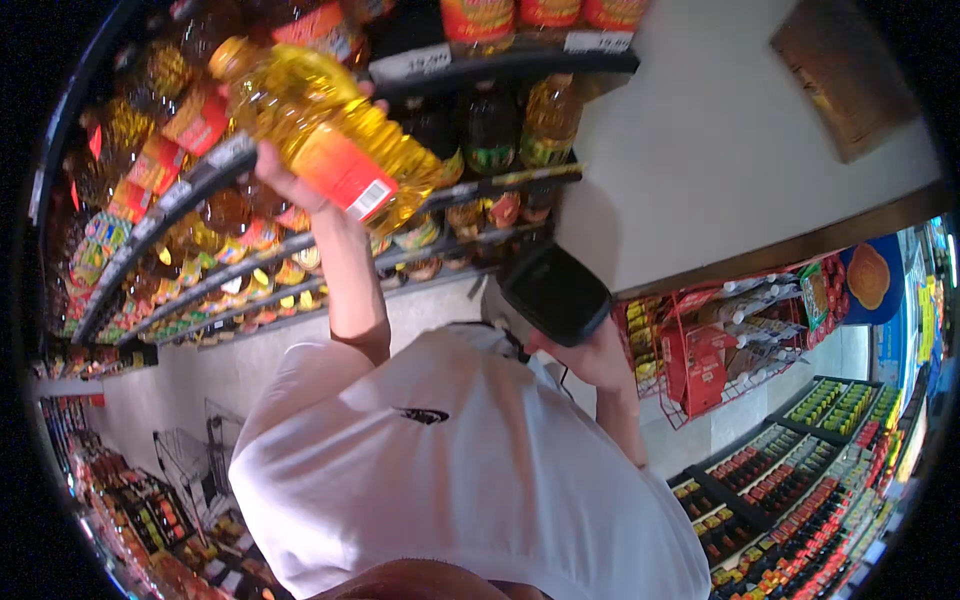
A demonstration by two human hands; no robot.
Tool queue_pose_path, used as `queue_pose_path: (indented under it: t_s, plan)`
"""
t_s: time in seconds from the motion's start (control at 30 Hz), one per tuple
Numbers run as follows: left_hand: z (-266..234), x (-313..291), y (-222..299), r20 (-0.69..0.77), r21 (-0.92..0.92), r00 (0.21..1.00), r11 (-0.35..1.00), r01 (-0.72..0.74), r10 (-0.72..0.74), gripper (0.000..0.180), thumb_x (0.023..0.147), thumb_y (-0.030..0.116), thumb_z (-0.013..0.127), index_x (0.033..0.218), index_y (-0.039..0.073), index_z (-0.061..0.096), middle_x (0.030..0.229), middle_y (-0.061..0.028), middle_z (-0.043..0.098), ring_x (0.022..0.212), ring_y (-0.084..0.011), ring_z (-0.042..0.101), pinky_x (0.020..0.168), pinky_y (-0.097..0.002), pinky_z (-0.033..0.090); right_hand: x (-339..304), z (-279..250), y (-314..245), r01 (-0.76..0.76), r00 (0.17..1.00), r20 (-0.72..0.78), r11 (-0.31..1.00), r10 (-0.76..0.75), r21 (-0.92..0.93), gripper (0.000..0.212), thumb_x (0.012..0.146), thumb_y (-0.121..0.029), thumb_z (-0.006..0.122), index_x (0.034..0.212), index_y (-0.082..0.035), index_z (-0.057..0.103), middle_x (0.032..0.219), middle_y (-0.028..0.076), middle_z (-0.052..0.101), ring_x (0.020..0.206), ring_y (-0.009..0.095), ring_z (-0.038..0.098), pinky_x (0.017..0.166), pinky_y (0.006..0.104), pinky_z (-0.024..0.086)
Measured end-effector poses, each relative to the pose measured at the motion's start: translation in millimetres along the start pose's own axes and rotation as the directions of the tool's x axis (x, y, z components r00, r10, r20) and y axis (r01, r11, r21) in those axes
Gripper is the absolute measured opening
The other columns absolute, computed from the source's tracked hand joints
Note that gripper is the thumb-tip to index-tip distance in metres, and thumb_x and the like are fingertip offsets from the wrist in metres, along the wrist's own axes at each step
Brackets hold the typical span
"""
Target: Scanning barcodes on various bottles of cooking oil using a handheld scanner and organizing them on supermarket shelves.
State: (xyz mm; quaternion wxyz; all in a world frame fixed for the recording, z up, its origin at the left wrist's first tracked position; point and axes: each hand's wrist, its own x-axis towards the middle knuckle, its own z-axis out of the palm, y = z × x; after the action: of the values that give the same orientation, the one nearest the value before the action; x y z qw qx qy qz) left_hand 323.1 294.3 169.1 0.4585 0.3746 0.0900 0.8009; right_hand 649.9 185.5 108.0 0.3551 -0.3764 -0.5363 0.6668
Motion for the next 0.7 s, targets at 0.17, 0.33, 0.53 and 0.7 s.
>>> queue_pose_path:
  t_s: [0.17,0.33,0.53,0.7]
  plan:
    - [-38.2,-24.0,-11.6,-0.061,0.145,0.98,0.97,0.195,-0.188,0.076,0.081,0.053,0.065,0.134,0.001,0.048,0.116,-0.0197,0.063,0.104,-0.037,0.065,0.089,-0.0485,0.054,-13.4,32.9,-27.0,0.105,0.989,0.118,0.988,-0.091,-0.115,0.03,0.081,0.006,0.066,0.11,0.001,0.063,0.089,0.008,0.067,0.075,0.017,0.066,0.062,0.0316,0.056]
    - [-62.7,-47.9,-10.2,-0.12,0.082,0.963,0.964,0.252,-0.242,0.058,0.084,0.043,0.065,0.122,0.0,0.056,0.109,-0.015,0.067,0.096,-0.0262,0.068,0.085,-0.0404,0.057,-15.8,56.1,-22.7,0.143,0.987,0.102,0.975,-0.127,-0.171,0.03,0.08,0.004,0.068,0.109,0.0,0.062,0.087,0.006,0.066,0.073,0.013,0.063,0.058,0.0287,0.053]
    - [-75.6,-63.4,-8.4,-0.19,0.126,0.936,0.938,0.322,-0.296,0.055,0.085,0.037,0.067,0.123,-0.001,0.055,0.108,-0.0147,0.067,0.096,-0.0268,0.068,0.084,-0.0413,0.057,-25.5,65.1,-12.9,0.108,0.989,0.117,0.987,-0.093,-0.122,0.03,0.079,-0.001,0.066,0.108,0.001,0.063,0.086,0.005,0.065,0.07,0.011,0.061,0.056,0.027,0.052]
    - [-90.0,-68.9,-5.9,-0.196,0.11,0.916,0.92,0.376,-0.351,0.058,0.084,0.03,0.067,0.13,0.0,0.049,0.111,-0.015,0.065,0.097,-0.027,0.067,0.085,-0.043,0.058,-32.8,78.4,-16.4,0.064,0.996,0.073,0.993,-0.057,-0.1,0.027,0.076,-0.001,0.064,0.103,0.0,0.065,0.084,0.005,0.067,0.071,0.012,0.061,0.062,0.0284,0.051]
